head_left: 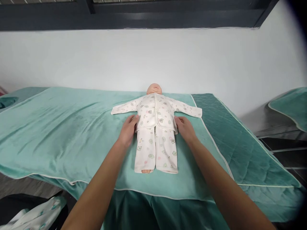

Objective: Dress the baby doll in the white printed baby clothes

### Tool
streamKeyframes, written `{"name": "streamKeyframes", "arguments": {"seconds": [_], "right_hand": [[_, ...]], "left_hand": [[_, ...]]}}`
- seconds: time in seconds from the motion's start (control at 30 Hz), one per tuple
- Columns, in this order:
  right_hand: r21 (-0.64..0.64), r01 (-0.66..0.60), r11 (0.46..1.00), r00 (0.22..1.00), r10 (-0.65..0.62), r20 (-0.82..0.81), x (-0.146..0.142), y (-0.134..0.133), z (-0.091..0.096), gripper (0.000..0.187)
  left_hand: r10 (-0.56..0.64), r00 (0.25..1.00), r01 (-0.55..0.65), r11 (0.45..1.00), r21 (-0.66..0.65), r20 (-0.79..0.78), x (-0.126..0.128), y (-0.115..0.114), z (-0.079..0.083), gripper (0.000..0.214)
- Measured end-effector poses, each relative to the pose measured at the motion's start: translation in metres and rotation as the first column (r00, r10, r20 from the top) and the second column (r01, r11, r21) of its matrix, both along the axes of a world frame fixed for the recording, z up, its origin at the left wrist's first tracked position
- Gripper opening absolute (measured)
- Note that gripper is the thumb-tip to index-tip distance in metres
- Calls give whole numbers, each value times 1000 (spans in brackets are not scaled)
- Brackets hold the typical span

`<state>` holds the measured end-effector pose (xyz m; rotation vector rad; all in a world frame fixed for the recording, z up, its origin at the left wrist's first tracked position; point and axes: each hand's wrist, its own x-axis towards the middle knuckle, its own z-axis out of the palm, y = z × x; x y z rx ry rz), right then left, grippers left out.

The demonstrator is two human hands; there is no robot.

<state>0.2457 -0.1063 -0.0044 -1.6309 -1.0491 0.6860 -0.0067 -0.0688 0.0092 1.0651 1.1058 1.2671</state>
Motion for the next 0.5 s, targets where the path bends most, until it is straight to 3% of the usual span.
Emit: {"name": "streamKeyframes", "arguments": {"seconds": [0.13, 0.3, 0.5], "right_hand": [[-32, -46, 998, 998, 47, 41, -9, 23, -1, 40], [4, -72, 997, 991, 72, -116, -14, 33, -4, 37], [46, -24, 999, 996, 28, -84, -11, 53, 1, 35]], "left_hand": [[-155, 980, 165, 983, -75, 122, 13, 17, 6, 52], [-142, 977, 153, 987, -56, 158, 18, 27, 13, 55], [-172, 965, 184, 982, -45, 198, 27, 45, 15, 59]]}}
